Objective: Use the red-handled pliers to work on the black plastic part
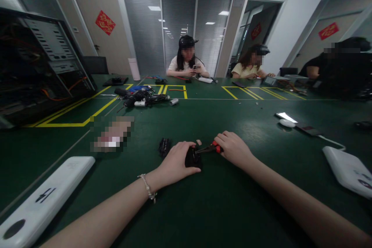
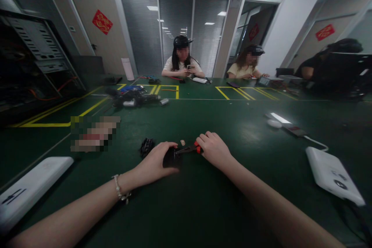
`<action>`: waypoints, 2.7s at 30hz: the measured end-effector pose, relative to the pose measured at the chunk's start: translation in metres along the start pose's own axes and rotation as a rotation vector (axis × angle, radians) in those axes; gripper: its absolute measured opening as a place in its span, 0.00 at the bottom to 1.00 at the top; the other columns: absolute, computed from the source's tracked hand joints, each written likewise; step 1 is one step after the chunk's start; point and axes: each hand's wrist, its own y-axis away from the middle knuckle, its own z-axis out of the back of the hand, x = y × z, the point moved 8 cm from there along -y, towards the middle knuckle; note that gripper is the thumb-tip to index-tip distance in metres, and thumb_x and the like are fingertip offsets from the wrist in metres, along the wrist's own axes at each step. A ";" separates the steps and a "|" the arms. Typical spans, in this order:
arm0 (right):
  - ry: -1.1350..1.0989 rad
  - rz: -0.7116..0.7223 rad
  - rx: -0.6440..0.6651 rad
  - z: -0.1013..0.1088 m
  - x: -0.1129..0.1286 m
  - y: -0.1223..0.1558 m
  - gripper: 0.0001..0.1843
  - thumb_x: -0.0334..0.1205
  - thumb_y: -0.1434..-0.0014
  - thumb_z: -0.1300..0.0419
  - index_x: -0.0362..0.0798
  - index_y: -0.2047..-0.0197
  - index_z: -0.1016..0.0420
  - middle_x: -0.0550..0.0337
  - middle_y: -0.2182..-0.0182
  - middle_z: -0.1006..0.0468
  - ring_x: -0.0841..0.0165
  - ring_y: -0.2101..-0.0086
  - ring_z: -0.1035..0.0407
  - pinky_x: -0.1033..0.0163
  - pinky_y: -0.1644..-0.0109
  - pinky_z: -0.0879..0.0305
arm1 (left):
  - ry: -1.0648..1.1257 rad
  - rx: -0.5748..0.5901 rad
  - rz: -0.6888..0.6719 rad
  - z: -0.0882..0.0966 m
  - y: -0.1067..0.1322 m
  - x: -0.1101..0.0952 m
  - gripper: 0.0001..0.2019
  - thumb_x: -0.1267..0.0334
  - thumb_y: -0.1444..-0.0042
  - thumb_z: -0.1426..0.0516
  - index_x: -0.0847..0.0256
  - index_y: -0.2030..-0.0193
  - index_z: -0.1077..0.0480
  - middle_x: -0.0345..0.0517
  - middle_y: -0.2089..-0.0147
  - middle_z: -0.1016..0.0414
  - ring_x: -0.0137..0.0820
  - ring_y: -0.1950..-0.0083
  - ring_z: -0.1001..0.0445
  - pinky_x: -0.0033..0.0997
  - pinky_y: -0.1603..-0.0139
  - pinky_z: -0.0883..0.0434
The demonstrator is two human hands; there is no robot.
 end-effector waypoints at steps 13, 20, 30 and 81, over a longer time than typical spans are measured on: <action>-0.008 -0.009 0.016 0.002 -0.003 0.000 0.11 0.30 0.56 0.44 0.45 0.66 0.33 0.56 0.68 0.30 0.66 0.67 0.40 0.62 0.64 0.46 | 0.006 0.007 0.029 -0.001 0.000 0.001 0.31 0.54 0.61 0.38 0.57 0.49 0.42 0.49 0.50 0.37 0.43 0.49 0.37 0.46 0.50 0.39; -0.010 0.001 0.002 0.001 -0.001 0.000 0.11 0.30 0.56 0.44 0.46 0.66 0.33 0.56 0.68 0.30 0.66 0.67 0.40 0.62 0.64 0.45 | 0.006 0.013 0.026 -0.001 0.000 0.000 0.31 0.54 0.60 0.38 0.56 0.49 0.42 0.49 0.50 0.37 0.43 0.49 0.38 0.47 0.49 0.40; -0.003 0.003 0.018 0.004 -0.003 0.001 0.12 0.31 0.56 0.44 0.45 0.64 0.32 0.55 0.67 0.30 0.65 0.66 0.40 0.62 0.64 0.45 | -0.015 -0.010 0.005 -0.002 0.000 0.001 0.31 0.54 0.61 0.38 0.57 0.49 0.42 0.49 0.51 0.36 0.42 0.50 0.37 0.45 0.50 0.39; -0.004 -0.009 0.017 0.004 -0.004 0.002 0.11 0.30 0.57 0.44 0.46 0.66 0.32 0.56 0.68 0.29 0.66 0.67 0.39 0.62 0.65 0.45 | -0.026 0.008 0.016 -0.002 0.000 0.002 0.31 0.52 0.61 0.39 0.56 0.49 0.42 0.48 0.50 0.36 0.42 0.50 0.36 0.45 0.52 0.38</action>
